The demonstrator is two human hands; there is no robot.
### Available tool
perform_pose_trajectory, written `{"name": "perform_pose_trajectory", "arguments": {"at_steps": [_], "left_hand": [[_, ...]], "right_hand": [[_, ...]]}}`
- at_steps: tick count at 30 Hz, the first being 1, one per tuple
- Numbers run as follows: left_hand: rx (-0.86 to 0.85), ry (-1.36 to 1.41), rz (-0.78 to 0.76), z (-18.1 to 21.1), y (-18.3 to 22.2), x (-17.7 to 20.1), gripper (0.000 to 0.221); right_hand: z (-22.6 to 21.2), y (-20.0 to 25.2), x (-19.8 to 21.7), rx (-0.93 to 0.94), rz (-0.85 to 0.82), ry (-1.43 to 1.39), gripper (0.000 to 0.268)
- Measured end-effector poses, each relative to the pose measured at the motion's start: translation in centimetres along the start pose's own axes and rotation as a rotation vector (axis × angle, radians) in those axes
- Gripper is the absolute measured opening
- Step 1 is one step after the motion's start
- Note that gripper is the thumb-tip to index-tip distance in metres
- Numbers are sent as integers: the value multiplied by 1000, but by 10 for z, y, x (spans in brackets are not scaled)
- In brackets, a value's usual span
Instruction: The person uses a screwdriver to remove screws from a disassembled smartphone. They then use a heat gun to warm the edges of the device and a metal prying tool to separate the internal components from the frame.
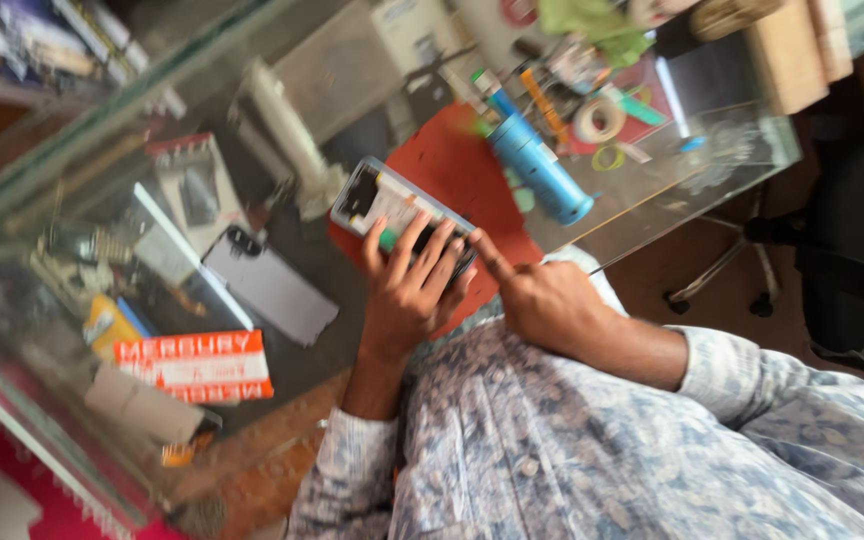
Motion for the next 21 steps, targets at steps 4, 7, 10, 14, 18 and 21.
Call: {"name": "perform_pose_trajectory", "arguments": {"at_steps": [4, 7, 10, 14, 18, 21], "left_hand": [[-32, -23, 38, 1, -3, -1, 33], [-42, -33, 41, 3, -2, -2, 33], [-39, -37, 41, 3, -11, 5, 33], [-35, -49, 40, 17, -13, 8, 33], [-40, -43, 35, 4, -10, 2, 33], [-43, -38, 37, 2, -3, -5, 34]], "right_hand": [[4, -5, -10, 0, 39, -20, 87], [5, -2, -15, -2, 7, -44, 89], [0, -7, -5, -27, -41, -74, 90], [-3, 5, 5, -34, -26, -59, 86], [1, -7, -9, -46, -40, -61, 86], [5, -6, -16, -28, -2, -36, 87]]}}
Point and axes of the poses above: each hand's wrist, its own y-axis away from the middle knuckle, its own x-axis out of the back of the hand, z = x × y, the point moved 3 cm from there along -y, towards the middle knuckle, and after that the axes turned 10 degrees about -z, right-handed, at the moved point
